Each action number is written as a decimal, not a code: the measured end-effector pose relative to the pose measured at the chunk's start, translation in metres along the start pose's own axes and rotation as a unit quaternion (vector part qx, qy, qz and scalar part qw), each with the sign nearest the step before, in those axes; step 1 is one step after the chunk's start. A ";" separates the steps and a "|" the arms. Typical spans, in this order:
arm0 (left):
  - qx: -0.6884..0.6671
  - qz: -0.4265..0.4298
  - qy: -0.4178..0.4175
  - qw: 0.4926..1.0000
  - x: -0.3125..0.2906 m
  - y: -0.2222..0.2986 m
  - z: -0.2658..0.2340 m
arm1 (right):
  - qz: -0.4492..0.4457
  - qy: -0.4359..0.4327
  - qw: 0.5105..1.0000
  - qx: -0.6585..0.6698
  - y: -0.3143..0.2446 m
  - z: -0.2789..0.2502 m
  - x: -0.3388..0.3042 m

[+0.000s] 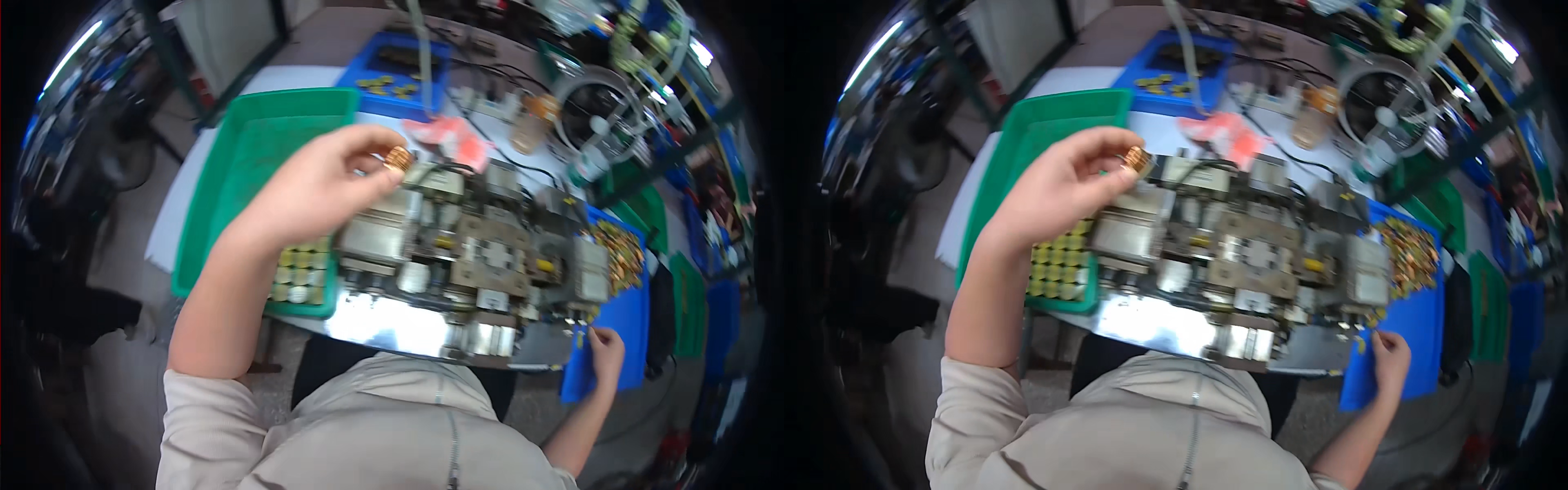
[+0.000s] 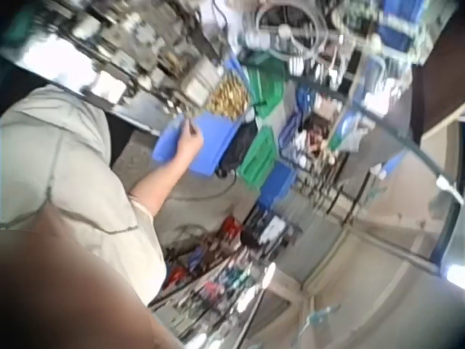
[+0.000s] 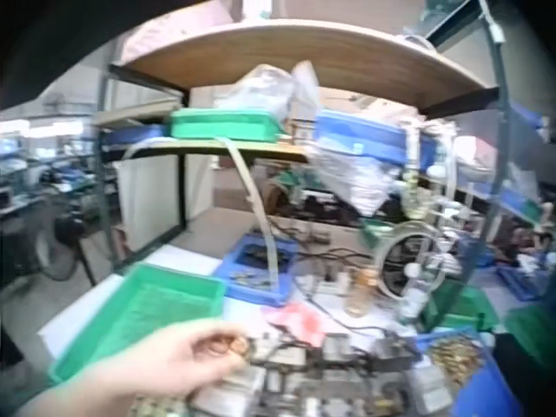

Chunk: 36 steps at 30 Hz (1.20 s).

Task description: Loading small metal pins into an industrial assembly fixture and sorting them between trays.

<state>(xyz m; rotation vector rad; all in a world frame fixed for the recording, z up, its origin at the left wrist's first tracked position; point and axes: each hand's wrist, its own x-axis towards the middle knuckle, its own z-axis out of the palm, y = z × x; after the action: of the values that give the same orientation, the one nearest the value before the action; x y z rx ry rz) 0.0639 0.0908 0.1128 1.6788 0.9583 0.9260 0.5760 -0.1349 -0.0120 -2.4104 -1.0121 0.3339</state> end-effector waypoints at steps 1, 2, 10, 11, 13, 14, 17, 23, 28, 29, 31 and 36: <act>-0.014 -0.043 0.040 0.998 -0.007 -0.004 -0.023 | -0.012 0.002 1.000 0.012 0.013 -0.001 0.003; -0.030 -0.084 0.082 0.993 -0.017 -0.012 -0.049 | -0.024 0.002 0.999 0.023 0.023 -0.002 0.008; -0.040 -0.377 0.143 0.914 -0.069 -0.138 -0.167 | -0.073 0.076 0.977 0.183 0.028 -0.028 0.043; -0.042 -0.376 0.145 0.914 -0.068 -0.142 -0.170 | -0.076 0.076 0.977 0.183 0.014 -0.030 0.039; 0.041 -0.387 0.117 0.914 -0.062 -0.148 -0.171 | -0.060 0.090 0.953 0.282 -0.040 -0.028 0.018; 0.082 -0.392 0.103 0.911 -0.060 -0.149 -0.170 | -0.052 0.095 0.938 0.330 -0.065 -0.027 0.009; 0.132 -0.394 0.084 0.906 -0.051 -0.152 -0.168 | -0.043 0.091 0.908 0.407 -0.077 -0.034 0.004; 0.184 -0.392 0.078 0.898 -0.049 -0.154 -0.166 | -0.033 0.029 0.834 0.549 -0.087 -0.040 0.001; 0.203 -0.379 0.073 0.900 -0.051 -0.156 -0.163 | -0.063 -0.021 0.819 0.570 -0.123 -0.029 -0.016; 0.207 -0.375 0.070 0.901 -0.051 -0.156 -0.163 | -0.078 -0.037 0.827 0.556 -0.132 -0.026 -0.020; 0.209 -0.371 0.065 0.903 -0.052 -0.156 -0.162 | -0.096 -0.069 0.832 0.541 -0.138 -0.024 -0.018; 0.245 -0.364 0.047 0.897 -0.045 -0.153 -0.154 | -0.098 -0.110 0.864 0.482 -0.185 -0.003 -0.033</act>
<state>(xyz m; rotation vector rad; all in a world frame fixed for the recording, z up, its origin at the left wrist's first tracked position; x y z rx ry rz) -0.1192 0.1409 -0.0010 1.4644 1.8333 0.2599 0.4440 -0.0487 0.0904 -1.3702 -0.8681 0.8244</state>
